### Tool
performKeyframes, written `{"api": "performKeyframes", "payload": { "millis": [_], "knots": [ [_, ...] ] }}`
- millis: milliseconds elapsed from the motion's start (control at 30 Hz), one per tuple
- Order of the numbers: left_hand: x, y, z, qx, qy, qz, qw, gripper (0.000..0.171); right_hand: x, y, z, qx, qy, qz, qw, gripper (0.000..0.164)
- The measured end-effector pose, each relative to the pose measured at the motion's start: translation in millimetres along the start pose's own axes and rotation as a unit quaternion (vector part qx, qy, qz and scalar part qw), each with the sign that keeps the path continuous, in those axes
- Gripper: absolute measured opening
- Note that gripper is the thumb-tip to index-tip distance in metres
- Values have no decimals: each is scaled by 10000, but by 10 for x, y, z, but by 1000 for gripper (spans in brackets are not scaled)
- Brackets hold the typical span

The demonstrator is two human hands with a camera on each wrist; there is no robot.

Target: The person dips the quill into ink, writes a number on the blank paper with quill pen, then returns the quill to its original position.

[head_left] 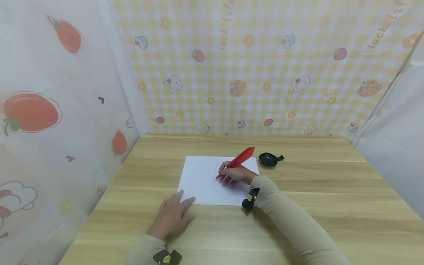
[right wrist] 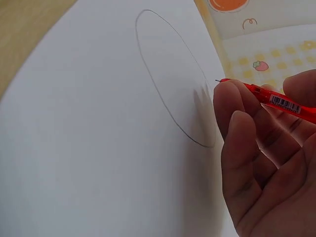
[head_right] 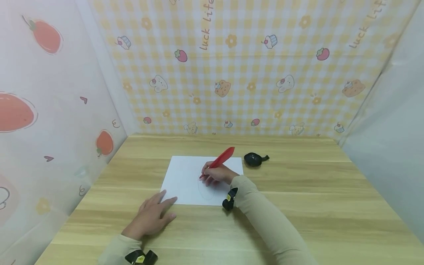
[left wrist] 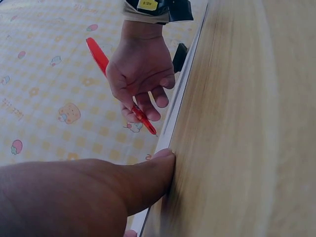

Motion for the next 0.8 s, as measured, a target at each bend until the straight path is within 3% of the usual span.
{"api": "performKeyframes", "payload": {
  "millis": [800],
  "knots": [
    [-20, 18, -31, 74, -31, -79, 9999, 48, -426, 251, 42, 109, 539, -815, 9952, 11]
  ]
}}
Point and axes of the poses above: each hand's wrist, its own y-axis away from the middle knuckle, its own x-axis out of the palm, z = x × y, the point moved 4 cm from there along -y, towards the middle knuckle, and after that the axes turned 10 degrees about -y, right-handed, at the moved point
